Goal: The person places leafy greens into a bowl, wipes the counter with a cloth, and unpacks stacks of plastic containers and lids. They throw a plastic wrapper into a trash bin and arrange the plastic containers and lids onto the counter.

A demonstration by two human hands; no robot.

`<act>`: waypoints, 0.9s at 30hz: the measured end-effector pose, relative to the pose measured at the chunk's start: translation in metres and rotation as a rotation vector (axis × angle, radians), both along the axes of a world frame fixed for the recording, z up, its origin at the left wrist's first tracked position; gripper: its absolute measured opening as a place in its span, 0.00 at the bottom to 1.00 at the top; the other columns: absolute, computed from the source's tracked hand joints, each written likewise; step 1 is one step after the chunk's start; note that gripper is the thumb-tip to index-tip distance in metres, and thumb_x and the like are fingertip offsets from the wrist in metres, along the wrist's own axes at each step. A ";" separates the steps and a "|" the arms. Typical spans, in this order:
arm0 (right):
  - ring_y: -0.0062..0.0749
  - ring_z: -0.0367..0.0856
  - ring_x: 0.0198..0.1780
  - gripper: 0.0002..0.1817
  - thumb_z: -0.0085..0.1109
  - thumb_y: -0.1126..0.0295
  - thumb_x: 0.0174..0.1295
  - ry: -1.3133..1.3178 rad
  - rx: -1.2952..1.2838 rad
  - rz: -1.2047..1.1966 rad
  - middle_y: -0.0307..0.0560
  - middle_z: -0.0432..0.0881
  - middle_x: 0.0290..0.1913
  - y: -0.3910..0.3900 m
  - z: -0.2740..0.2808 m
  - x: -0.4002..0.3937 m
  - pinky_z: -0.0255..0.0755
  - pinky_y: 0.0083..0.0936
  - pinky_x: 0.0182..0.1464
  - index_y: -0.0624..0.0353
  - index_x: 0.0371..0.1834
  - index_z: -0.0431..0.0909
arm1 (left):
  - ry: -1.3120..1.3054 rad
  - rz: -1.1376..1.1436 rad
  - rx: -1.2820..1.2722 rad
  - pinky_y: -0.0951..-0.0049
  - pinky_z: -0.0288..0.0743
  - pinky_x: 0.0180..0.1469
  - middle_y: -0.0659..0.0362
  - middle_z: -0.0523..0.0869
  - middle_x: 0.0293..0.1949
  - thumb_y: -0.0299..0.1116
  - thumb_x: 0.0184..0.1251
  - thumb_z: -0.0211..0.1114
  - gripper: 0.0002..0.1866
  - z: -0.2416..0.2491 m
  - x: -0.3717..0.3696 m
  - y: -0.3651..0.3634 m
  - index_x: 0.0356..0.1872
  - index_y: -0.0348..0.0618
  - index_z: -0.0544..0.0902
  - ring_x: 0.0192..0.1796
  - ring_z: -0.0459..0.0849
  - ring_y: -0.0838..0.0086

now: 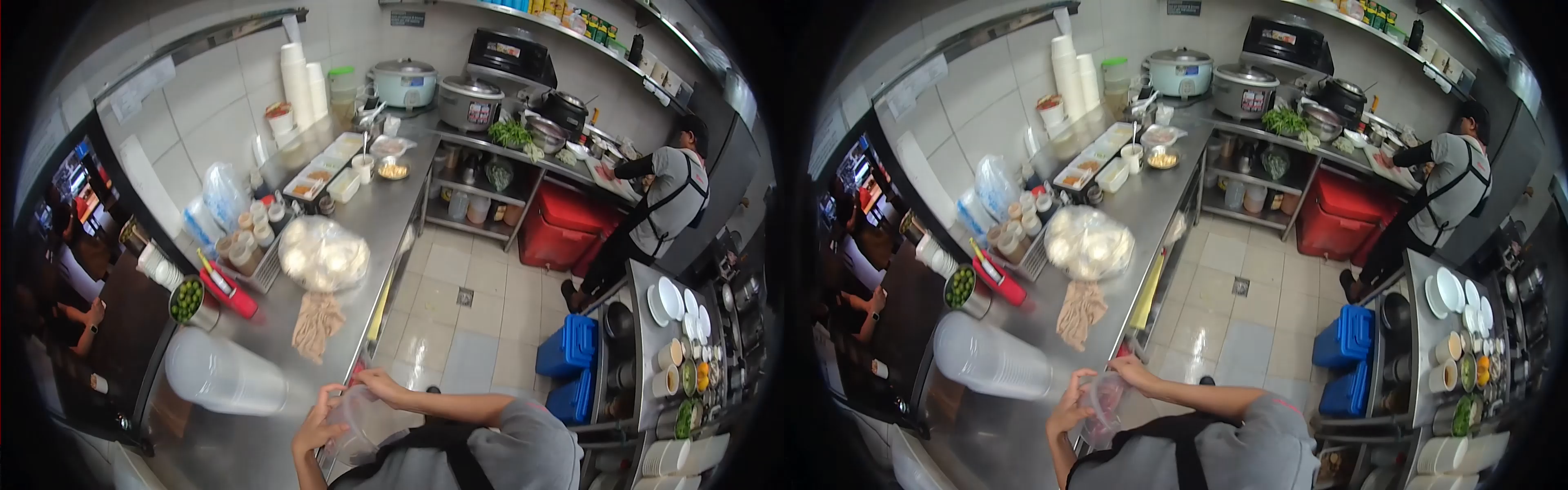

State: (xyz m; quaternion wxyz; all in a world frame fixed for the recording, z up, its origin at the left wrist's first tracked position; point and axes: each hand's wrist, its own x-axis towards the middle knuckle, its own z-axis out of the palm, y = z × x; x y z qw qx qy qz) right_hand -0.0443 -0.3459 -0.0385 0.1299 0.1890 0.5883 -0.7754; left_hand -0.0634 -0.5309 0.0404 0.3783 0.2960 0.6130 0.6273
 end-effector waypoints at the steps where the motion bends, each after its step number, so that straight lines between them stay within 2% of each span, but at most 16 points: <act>1: 0.14 0.63 0.22 0.14 0.51 0.62 0.60 0.001 -0.010 -0.039 0.31 0.67 0.19 0.029 0.021 0.004 0.55 0.17 0.22 0.57 0.20 0.74 | 0.051 -0.053 0.008 0.67 0.62 0.59 0.49 0.75 0.51 0.42 0.48 0.70 0.41 0.007 -0.008 0.030 0.60 0.46 0.56 0.56 0.72 0.64; 2: 0.14 0.62 0.22 0.14 0.51 0.62 0.60 0.001 -0.021 -0.079 0.30 0.67 0.19 0.060 0.035 0.006 0.55 0.17 0.23 0.57 0.21 0.75 | 0.098 -0.123 0.009 0.66 0.61 0.60 0.49 0.74 0.53 0.42 0.49 0.70 0.40 0.005 -0.016 0.057 0.61 0.46 0.56 0.56 0.72 0.63; 5: 0.12 0.62 0.22 0.15 0.50 0.62 0.62 0.108 0.154 -0.013 0.30 0.68 0.20 0.153 0.018 0.007 0.55 0.16 0.23 0.58 0.21 0.74 | 0.197 -0.326 -0.016 0.64 0.60 0.61 0.49 0.71 0.56 0.41 0.52 0.68 0.39 -0.017 -0.042 0.149 0.62 0.46 0.56 0.58 0.70 0.61; 7: 0.12 0.61 0.21 0.16 0.49 0.62 0.62 0.173 0.170 -0.135 0.29 0.67 0.19 0.200 0.019 0.012 0.54 0.16 0.22 0.58 0.19 0.73 | 0.198 -0.438 -0.083 0.63 0.58 0.62 0.49 0.68 0.59 0.41 0.53 0.67 0.39 -0.020 -0.049 0.207 0.63 0.47 0.55 0.60 0.68 0.60; 8: 0.12 0.60 0.21 0.17 0.49 0.62 0.62 0.197 0.173 -0.194 0.29 0.67 0.18 0.216 0.023 0.015 0.53 0.16 0.22 0.58 0.18 0.73 | 0.192 -0.511 -0.171 0.62 0.56 0.64 0.51 0.65 0.59 0.42 0.57 0.65 0.35 -0.011 -0.052 0.232 0.61 0.47 0.55 0.63 0.65 0.60; 11: 0.12 0.60 0.20 0.18 0.50 0.63 0.62 0.230 0.187 -0.214 0.29 0.65 0.16 0.267 0.042 0.021 0.52 0.15 0.22 0.58 0.15 0.72 | 0.116 -0.576 -0.011 0.63 0.54 0.64 0.50 0.66 0.57 0.42 0.59 0.63 0.30 -0.019 -0.056 0.293 0.56 0.47 0.56 0.63 0.65 0.60; 12: 0.13 0.60 0.20 0.18 0.50 0.64 0.61 0.218 0.167 -0.245 0.29 0.64 0.15 0.282 0.040 0.021 0.51 0.15 0.22 0.57 0.14 0.71 | 0.115 -0.610 -0.021 0.64 0.55 0.63 0.48 0.69 0.55 0.43 0.61 0.62 0.27 -0.016 -0.058 0.309 0.52 0.47 0.56 0.60 0.68 0.62; 16: 0.14 0.57 0.18 0.18 0.49 0.67 0.60 0.229 0.049 -0.444 0.31 0.62 0.13 0.325 0.019 0.022 0.50 0.17 0.22 0.56 0.11 0.66 | 0.042 -0.724 -0.154 0.70 0.54 0.61 0.52 0.71 0.53 0.43 0.58 0.64 0.31 -0.019 -0.072 0.364 0.55 0.46 0.55 0.61 0.65 0.68; 19: 0.16 0.55 0.18 0.19 0.49 0.69 0.60 0.251 0.022 -0.582 0.32 0.60 0.13 0.360 0.009 0.006 0.49 0.19 0.22 0.56 0.10 0.63 | -0.038 -0.760 -0.198 0.68 0.56 0.62 0.50 0.66 0.59 0.47 0.56 0.66 0.36 -0.020 -0.093 0.404 0.58 0.47 0.55 0.63 0.65 0.66; 22: 0.16 0.55 0.19 0.18 0.49 0.70 0.60 0.274 0.064 -0.657 0.31 0.60 0.14 0.407 0.013 -0.014 0.49 0.19 0.23 0.56 0.11 0.62 | -0.191 -0.623 0.122 0.61 0.57 0.63 0.49 0.61 0.62 0.51 0.53 0.66 0.43 -0.047 -0.114 0.438 0.64 0.52 0.50 0.65 0.62 0.62; 24: 0.16 0.54 0.19 0.18 0.48 0.70 0.60 0.308 0.120 -0.666 0.31 0.59 0.15 0.442 0.019 -0.038 0.49 0.19 0.23 0.56 0.11 0.62 | -0.576 -0.580 0.091 0.55 0.56 0.64 0.51 0.51 0.67 0.57 0.47 0.68 0.53 -0.060 -0.129 0.452 0.69 0.59 0.42 0.68 0.56 0.59; 26: 0.16 0.54 0.19 0.18 0.48 0.71 0.60 0.340 0.195 -0.653 0.31 0.59 0.15 0.475 0.019 -0.067 0.49 0.19 0.24 0.56 0.12 0.62 | -0.774 -0.555 0.126 0.51 0.55 0.64 0.50 0.50 0.67 0.62 0.42 0.68 0.58 -0.076 -0.144 0.468 0.69 0.63 0.37 0.68 0.54 0.55; 27: 0.16 0.54 0.19 0.18 0.48 0.71 0.61 0.366 0.206 -0.631 0.31 0.59 0.15 0.493 0.015 -0.089 0.49 0.19 0.24 0.56 0.12 0.62 | -0.931 -0.572 0.112 0.49 0.54 0.65 0.50 0.49 0.68 0.61 0.42 0.69 0.59 -0.069 -0.156 0.479 0.69 0.65 0.36 0.69 0.51 0.53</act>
